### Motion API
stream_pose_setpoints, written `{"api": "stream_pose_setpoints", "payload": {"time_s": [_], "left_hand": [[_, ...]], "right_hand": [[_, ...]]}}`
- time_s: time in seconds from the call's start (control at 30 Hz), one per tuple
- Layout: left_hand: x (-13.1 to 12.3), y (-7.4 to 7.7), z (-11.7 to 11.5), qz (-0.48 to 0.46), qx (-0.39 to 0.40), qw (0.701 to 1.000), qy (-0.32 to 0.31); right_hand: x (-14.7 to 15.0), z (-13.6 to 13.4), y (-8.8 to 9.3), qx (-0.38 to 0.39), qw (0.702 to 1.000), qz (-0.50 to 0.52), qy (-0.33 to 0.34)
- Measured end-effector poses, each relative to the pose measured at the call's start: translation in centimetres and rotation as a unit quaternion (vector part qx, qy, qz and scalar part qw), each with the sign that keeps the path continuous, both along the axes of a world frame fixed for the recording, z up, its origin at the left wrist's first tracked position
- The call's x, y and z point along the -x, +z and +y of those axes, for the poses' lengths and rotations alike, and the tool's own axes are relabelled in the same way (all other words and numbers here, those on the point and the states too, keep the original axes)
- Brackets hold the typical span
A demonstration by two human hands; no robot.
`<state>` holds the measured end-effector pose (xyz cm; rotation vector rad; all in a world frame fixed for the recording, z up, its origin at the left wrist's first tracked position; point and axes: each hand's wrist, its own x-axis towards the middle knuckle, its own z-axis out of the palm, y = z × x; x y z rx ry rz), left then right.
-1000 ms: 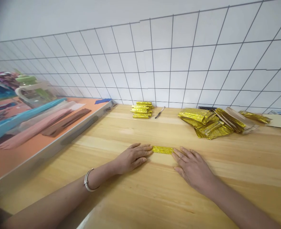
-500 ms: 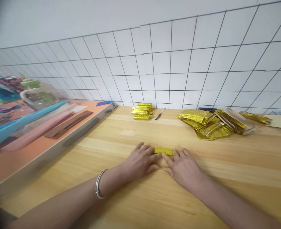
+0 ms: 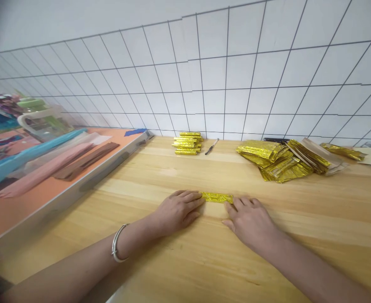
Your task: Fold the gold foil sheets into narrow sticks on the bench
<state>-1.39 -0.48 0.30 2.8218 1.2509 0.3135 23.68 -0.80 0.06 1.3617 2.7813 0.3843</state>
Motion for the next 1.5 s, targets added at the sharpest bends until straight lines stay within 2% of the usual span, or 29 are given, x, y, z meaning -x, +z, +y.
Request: {"api": "stream_pose_setpoints", "payload": {"time_s": [0.2,0.43,0.57,0.73,0.93,1.13,1.3,1.4,1.5], "left_hand": [[1.5,-1.0,0.4,-0.062,0.018,0.998,-0.022],[1.8,-1.8,1.3,-0.082,0.007,0.997,-0.014],[1.5,-1.9,2.1,-0.050,-0.010,0.999,-0.007],[1.1,-0.7,3.2,0.020,-0.035,0.997,-0.061],[0.4,0.0,3.0,0.122,-0.071,0.985,-0.099],[-0.5,-0.4,2.8,0.162,-0.094,0.978,-0.094],[-1.2,0.1,3.5,0.134,-0.112,0.983,-0.054],[-1.7,0.5,4.3,0.097,-0.113,0.988,-0.028],[-2.2,1.2,5.4,0.035,-0.103,0.994,0.007]], "right_hand": [[-2.3,-0.3,-1.6,-0.003,0.997,0.073,0.018],[-3.0,0.4,-1.5,0.034,0.995,0.088,0.032],[-3.5,1.3,-0.5,0.081,0.989,0.115,0.040],[-4.0,2.8,0.5,0.140,0.977,0.142,0.071],[-4.6,4.4,0.1,0.169,0.964,0.184,0.094],[-4.7,4.2,-0.9,0.140,0.966,0.199,0.087],[-3.9,3.1,-1.5,0.027,0.975,0.206,0.081],[-2.7,3.6,-0.8,-0.025,0.974,0.215,0.073],[-1.7,5.3,0.6,-0.025,0.968,0.244,0.048]]}}
